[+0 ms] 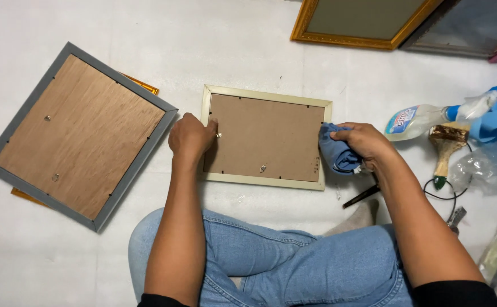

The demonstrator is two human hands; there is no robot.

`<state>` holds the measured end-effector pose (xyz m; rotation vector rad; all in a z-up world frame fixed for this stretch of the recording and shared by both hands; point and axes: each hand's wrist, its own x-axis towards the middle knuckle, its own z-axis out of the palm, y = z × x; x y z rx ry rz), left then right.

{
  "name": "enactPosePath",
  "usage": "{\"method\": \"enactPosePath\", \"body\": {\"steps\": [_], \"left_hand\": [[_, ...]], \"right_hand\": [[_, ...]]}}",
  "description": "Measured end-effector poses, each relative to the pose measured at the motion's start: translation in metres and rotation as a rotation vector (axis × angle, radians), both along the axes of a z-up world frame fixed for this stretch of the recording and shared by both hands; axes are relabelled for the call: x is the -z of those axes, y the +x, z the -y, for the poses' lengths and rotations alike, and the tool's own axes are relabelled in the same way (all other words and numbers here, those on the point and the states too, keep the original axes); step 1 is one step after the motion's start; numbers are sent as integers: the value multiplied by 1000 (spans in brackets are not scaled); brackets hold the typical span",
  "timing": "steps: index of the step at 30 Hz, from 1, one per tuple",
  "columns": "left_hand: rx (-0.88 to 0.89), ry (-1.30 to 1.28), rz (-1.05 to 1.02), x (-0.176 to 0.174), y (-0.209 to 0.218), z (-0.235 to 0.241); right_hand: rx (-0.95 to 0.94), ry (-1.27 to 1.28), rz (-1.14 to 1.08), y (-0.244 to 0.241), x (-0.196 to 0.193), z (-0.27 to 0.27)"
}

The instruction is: Assembling and cleaning picture frames by inserting backboards, securing tabs, and wiping the glass

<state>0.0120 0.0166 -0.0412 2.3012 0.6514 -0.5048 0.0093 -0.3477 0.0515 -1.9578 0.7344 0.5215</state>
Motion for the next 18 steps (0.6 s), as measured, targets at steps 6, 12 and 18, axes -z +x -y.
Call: {"method": "enactPosePath", "body": {"steps": [6,12,18], "left_hand": [[-41,-48,-20,-28,-5,4],[48,-91,-55,-41,-4,19],[111,-167,0,-12,6,22]], "right_hand": [[-41,-74,13,-6,7,-16],[-78,-147,196,9,26,3],[-568,-533,338,5,18,-35]]}}
